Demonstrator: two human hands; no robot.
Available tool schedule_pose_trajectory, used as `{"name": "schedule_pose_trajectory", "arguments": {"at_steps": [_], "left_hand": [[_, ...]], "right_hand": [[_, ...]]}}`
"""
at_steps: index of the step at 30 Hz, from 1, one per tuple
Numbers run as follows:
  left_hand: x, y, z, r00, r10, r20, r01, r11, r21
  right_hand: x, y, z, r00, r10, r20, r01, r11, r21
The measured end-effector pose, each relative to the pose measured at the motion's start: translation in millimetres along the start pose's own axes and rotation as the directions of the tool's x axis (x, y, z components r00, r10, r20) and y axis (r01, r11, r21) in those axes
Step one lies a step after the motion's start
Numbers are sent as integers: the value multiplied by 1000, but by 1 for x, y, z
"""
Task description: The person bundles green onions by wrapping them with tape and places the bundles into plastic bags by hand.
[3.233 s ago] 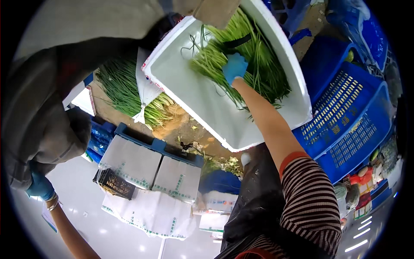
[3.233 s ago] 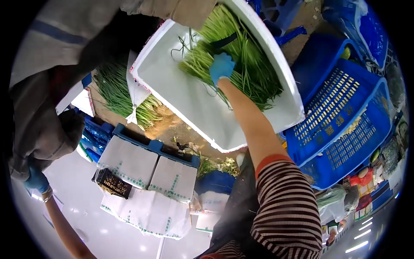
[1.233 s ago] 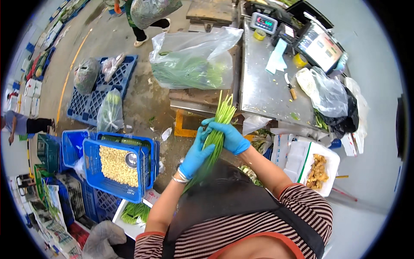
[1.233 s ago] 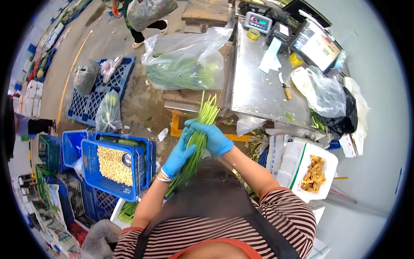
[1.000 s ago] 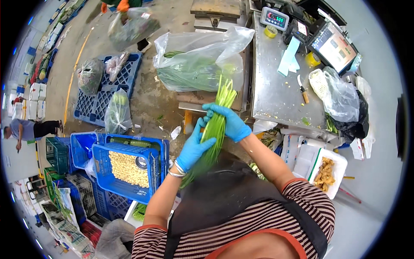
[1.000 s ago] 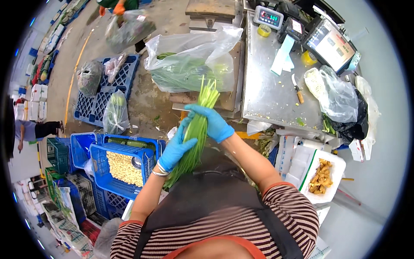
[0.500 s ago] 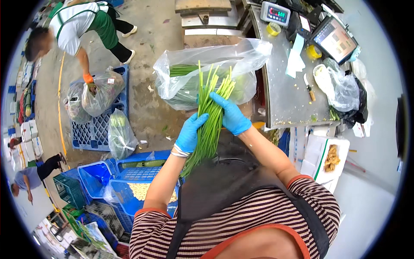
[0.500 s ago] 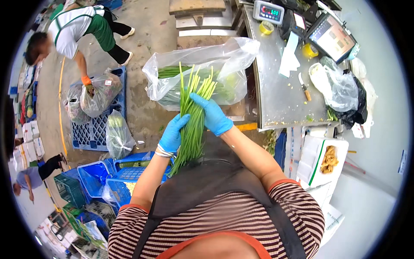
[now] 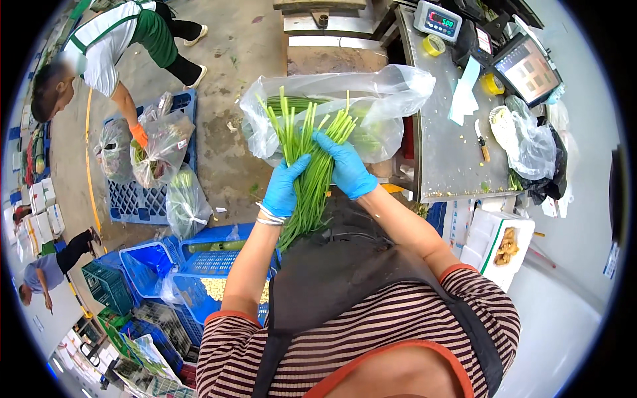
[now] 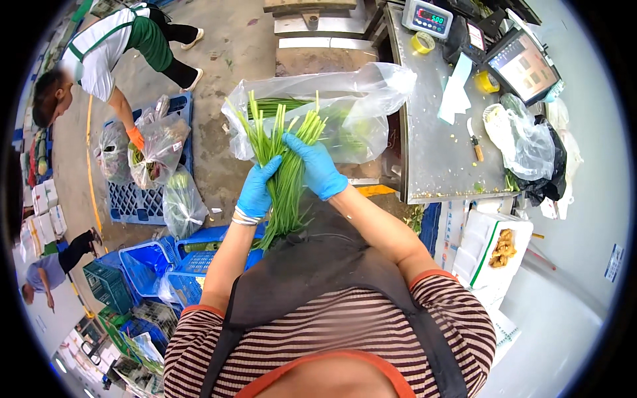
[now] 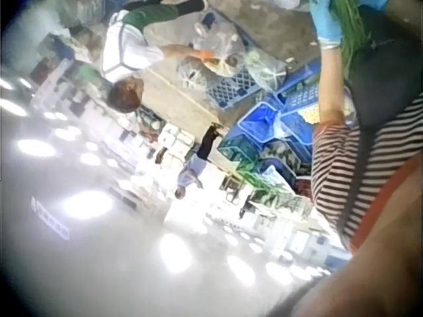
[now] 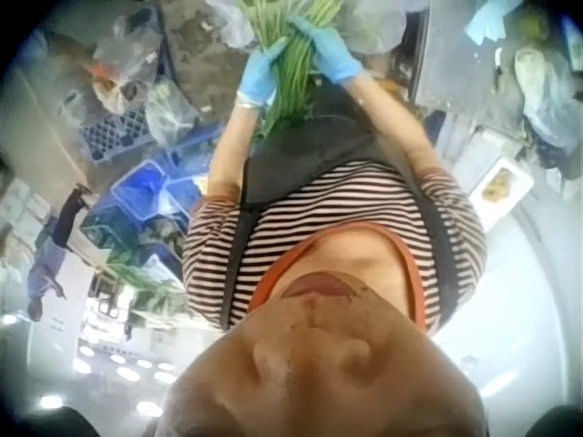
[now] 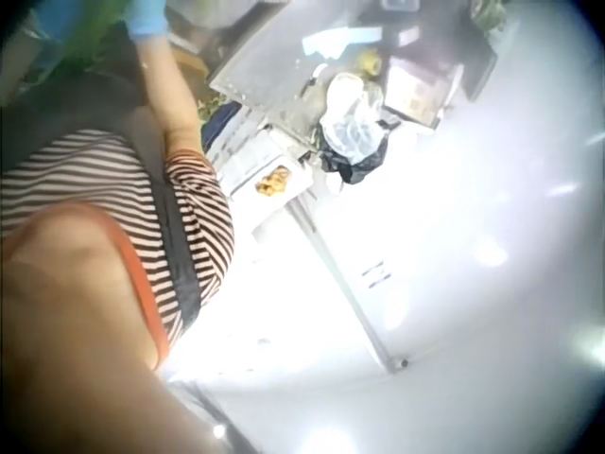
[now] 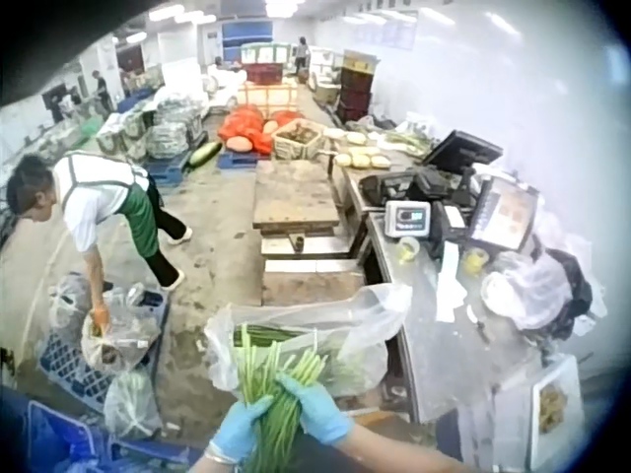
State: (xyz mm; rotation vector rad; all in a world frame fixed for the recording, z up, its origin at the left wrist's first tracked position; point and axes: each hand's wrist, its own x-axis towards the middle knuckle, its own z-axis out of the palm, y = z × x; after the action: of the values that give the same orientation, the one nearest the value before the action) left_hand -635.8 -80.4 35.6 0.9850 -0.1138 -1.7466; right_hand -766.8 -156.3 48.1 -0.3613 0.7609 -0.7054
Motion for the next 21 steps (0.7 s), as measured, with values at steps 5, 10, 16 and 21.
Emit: {"name": "schedule_pose_trajectory", "arguments": {"at_steps": [5, 10, 16, 21], "left_hand": [[-1, -17, 19, 970, 220, 106, -243, 909, 340], [15, -39, 24, 970, 221, 97, -239, 816, 527], [25, -42, 105, 983, 88, 162, -162, 830, 533], [44, -79, 173, 977, -21, 211, -116, 781, 614]], "right_hand": [[7, 6, -2, 990, -91, -104, 84, 994, -70], [2, -7, -25, 995, -89, -33, 79, 968, -238], [-52, -118, -79, 976, -25, 215, 103, 927, -359], [-111, -227, -193, 971, 69, 230, 56, 865, -498]]}}
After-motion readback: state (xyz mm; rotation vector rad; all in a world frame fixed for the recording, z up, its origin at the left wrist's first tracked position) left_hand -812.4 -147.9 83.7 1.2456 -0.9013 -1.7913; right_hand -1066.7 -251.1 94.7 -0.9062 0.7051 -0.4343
